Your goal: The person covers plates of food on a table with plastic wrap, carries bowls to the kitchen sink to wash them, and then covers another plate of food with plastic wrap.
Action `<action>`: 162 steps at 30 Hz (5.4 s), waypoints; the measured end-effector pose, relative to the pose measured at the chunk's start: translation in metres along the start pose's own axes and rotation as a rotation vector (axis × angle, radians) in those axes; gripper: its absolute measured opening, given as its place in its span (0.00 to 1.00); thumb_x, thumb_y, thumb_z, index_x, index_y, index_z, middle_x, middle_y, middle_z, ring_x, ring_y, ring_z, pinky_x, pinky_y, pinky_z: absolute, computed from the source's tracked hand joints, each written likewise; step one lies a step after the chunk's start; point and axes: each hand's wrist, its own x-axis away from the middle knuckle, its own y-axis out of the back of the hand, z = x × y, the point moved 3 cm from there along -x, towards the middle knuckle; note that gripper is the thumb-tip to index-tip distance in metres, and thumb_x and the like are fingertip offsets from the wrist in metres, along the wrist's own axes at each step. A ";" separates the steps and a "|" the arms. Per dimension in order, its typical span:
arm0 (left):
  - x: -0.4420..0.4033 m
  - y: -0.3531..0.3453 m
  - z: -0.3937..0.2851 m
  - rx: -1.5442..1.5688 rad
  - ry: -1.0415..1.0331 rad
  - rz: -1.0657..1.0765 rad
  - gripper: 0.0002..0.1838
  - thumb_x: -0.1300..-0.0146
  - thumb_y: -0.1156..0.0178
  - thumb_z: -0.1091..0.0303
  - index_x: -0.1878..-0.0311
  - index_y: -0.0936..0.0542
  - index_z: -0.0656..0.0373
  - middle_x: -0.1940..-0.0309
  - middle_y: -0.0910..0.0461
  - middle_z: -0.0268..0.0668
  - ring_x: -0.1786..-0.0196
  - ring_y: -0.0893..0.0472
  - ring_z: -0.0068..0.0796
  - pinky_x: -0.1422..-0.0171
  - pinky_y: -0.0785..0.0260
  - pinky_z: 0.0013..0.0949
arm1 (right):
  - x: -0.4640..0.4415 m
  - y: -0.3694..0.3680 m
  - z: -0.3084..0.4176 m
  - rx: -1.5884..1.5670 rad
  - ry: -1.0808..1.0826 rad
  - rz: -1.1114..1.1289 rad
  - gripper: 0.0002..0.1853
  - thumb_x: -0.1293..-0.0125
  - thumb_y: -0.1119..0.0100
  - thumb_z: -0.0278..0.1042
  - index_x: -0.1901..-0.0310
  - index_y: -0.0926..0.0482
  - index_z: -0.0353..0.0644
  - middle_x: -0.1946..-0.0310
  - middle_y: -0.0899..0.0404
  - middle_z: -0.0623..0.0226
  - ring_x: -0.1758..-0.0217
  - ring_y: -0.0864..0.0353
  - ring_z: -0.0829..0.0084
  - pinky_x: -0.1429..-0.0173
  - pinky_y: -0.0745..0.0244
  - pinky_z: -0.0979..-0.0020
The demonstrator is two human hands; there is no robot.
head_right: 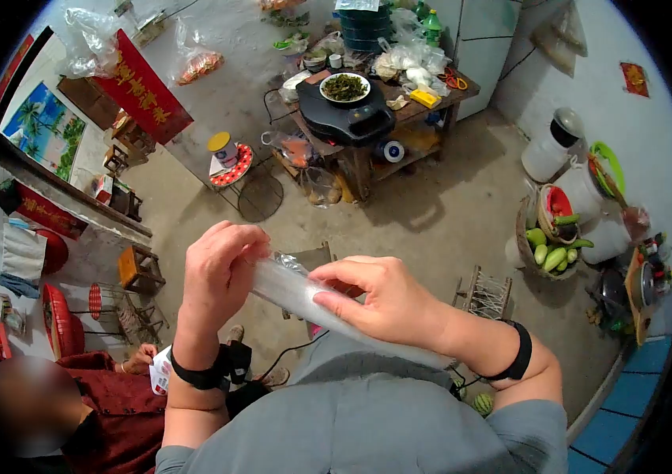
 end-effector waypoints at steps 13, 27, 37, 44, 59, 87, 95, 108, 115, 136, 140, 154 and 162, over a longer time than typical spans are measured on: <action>0.011 -0.027 0.050 0.837 0.406 -0.177 0.21 0.44 0.44 0.75 0.47 0.36 0.59 0.48 0.32 0.37 0.50 0.29 0.28 0.49 0.31 0.33 | 0.004 -0.001 -0.026 -0.130 -0.127 -0.149 0.06 0.35 0.54 0.31 0.65 0.31 0.37 0.77 0.30 0.66 0.75 0.32 0.78 0.69 0.36 0.75; 0.032 -0.092 0.024 1.554 0.860 -0.046 0.26 0.39 0.43 0.58 0.42 0.40 0.56 0.60 0.31 0.34 0.61 0.27 0.25 0.58 0.31 0.33 | -0.033 -0.009 -0.047 -0.695 -0.348 -0.122 0.10 0.32 0.53 0.39 0.57 0.34 0.42 0.79 0.34 0.75 0.77 0.36 0.88 0.76 0.39 0.83; 0.028 -0.091 0.027 1.409 0.807 -0.144 0.24 0.37 0.46 0.62 0.42 0.42 0.56 0.60 0.31 0.34 0.62 0.27 0.24 0.60 0.30 0.30 | -0.030 -0.021 -0.056 -0.438 -0.127 -0.165 0.07 0.33 0.51 0.34 0.68 0.33 0.42 0.76 0.31 0.75 0.71 0.32 0.85 0.67 0.33 0.81; 0.033 -0.100 0.038 1.505 0.886 -0.063 0.18 0.34 0.51 0.58 0.46 0.37 0.57 0.62 0.29 0.36 0.67 0.26 0.23 0.66 0.30 0.30 | -0.028 -0.025 -0.055 -0.922 -0.366 -0.134 0.05 0.32 0.55 0.34 0.64 0.36 0.44 0.75 0.29 0.72 0.73 0.29 0.81 0.66 0.30 0.78; 0.038 -0.093 0.050 1.093 1.015 -0.279 0.20 0.36 0.48 0.59 0.46 0.41 0.54 0.65 0.30 0.35 0.64 0.25 0.25 0.67 0.29 0.31 | -0.015 -0.056 -0.077 -0.513 -0.200 -0.153 0.09 0.31 0.58 0.35 0.68 0.35 0.43 0.75 0.30 0.74 0.74 0.31 0.83 0.68 0.31 0.79; 0.045 -0.095 0.068 1.360 0.830 -0.098 0.32 0.54 0.36 0.67 0.47 0.40 0.59 0.66 0.28 0.37 0.66 0.25 0.30 0.63 0.30 0.34 | 0.010 -0.033 -0.083 -0.796 -0.191 -0.174 0.20 0.37 0.46 0.41 0.49 0.35 0.39 0.55 0.29 0.63 0.57 0.28 0.75 0.50 0.31 0.73; 0.015 -0.119 0.054 1.052 0.750 0.182 0.34 0.53 0.36 0.68 0.43 0.41 0.58 0.55 0.30 0.36 0.55 0.28 0.25 0.50 0.33 0.32 | -0.031 -0.010 -0.105 -1.044 -0.440 -0.151 0.17 0.36 0.46 0.44 0.54 0.31 0.41 0.68 0.28 0.74 0.68 0.32 0.85 0.62 0.33 0.79; -0.100 -0.191 0.194 1.401 0.965 0.105 0.31 0.51 0.37 0.71 0.46 0.42 0.58 0.64 0.27 0.40 0.64 0.23 0.34 0.61 0.26 0.40 | -0.169 0.089 -0.209 -0.772 -0.339 -0.413 0.06 0.30 0.61 0.35 0.64 0.40 0.44 0.68 0.26 0.62 0.72 0.24 0.77 0.67 0.26 0.76; -0.188 -0.213 0.297 1.769 0.965 0.067 0.29 0.50 0.36 0.67 0.46 0.38 0.59 0.60 0.28 0.39 0.58 0.23 0.36 0.52 0.29 0.43 | -0.291 0.139 -0.257 -0.642 -0.379 -0.635 0.06 0.29 0.62 0.37 0.64 0.40 0.46 0.80 0.33 0.71 0.83 0.35 0.81 0.80 0.36 0.79; -0.359 -0.317 0.467 1.712 1.067 -0.317 0.25 0.50 0.37 0.68 0.48 0.35 0.59 0.64 0.28 0.38 0.54 0.24 0.37 0.53 0.27 0.41 | -0.524 0.346 -0.418 0.024 -0.124 -0.628 0.07 0.34 0.55 0.31 0.66 0.37 0.38 0.80 0.35 0.60 0.79 0.34 0.65 0.73 0.38 0.66; -0.364 -0.327 0.482 1.820 1.021 -0.374 0.25 0.50 0.38 0.70 0.48 0.35 0.59 0.60 0.28 0.41 0.55 0.24 0.37 0.52 0.28 0.43 | -0.547 0.351 -0.455 0.052 -0.188 -0.638 0.07 0.33 0.54 0.32 0.67 0.37 0.39 0.80 0.36 0.62 0.79 0.37 0.72 0.75 0.40 0.70; -0.341 -0.343 0.544 1.931 1.086 -0.357 0.30 0.52 0.35 0.65 0.46 0.35 0.59 0.62 0.27 0.38 0.57 0.24 0.39 0.50 0.29 0.49 | -0.573 0.364 -0.502 -0.033 -0.337 -0.593 0.07 0.33 0.54 0.31 0.68 0.37 0.40 0.81 0.41 0.77 0.78 0.45 0.85 0.75 0.47 0.80; -0.339 -0.340 0.552 1.789 1.225 -0.370 0.30 0.53 0.35 0.68 0.46 0.36 0.57 0.60 0.28 0.38 0.59 0.25 0.34 0.55 0.30 0.38 | -0.572 0.371 -0.508 -0.573 -0.750 -0.458 0.07 0.31 0.55 0.38 0.65 0.35 0.45 0.83 0.42 0.79 0.83 0.48 0.87 0.82 0.51 0.81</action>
